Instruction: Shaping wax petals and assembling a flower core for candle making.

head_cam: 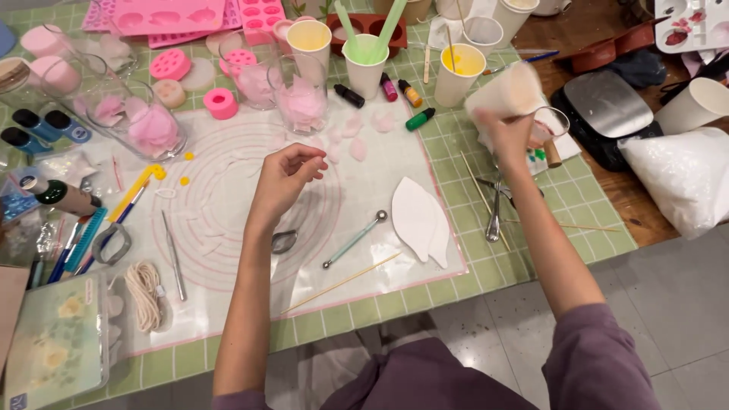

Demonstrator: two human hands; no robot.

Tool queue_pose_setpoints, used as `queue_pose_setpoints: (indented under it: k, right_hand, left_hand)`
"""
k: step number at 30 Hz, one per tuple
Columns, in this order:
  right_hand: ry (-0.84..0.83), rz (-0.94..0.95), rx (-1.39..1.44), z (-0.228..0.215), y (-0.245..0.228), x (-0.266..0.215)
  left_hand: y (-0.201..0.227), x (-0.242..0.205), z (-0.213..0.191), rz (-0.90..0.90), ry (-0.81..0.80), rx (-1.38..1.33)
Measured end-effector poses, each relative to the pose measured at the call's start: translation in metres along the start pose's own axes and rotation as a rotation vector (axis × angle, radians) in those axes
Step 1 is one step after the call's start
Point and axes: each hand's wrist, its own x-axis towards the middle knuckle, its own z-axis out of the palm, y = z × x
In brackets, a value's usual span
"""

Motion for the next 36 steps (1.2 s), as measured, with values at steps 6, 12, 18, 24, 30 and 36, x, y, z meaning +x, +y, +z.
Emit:
queue_pose_setpoints:
  k: [6, 12, 18, 24, 30, 36]
  right_hand:
    - [0.281, 0.141, -0.260, 0.008, 0.066, 0.079]
    - [0.188, 0.342, -0.450, 0.019, 0.086, 0.101]
    - [0.171, 0.244, -0.387, 0.000, 0.146, 0.110]
    - [0.133, -0.099, -0.022, -0.021, 0.091, 0.010]
    - [-0.168, -0.093, 0.153, 0.020, -0.066, -0.093]
    - [-0.262, 0.050, 0.162, 0.042, -0.089, -0.121]
  left_hand:
    - [-0.028, 0.016, 0.007, 0.071, 0.080, -0.123]
    - [-0.020, 0.010, 0.000, 0.012, 0.110, -0.092]
    - [-0.036, 0.009, -0.018, 0.037, 0.132, -0.069]
    - [-0.008, -0.015, -0.055, 0.131, 0.497, 0.300]
    - [-0.023, -0.032, -0.077, 0.106, 0.503, 0.687]
    - [-0.036, -0.032, -0.032, 0.122, 0.103, 0.900]
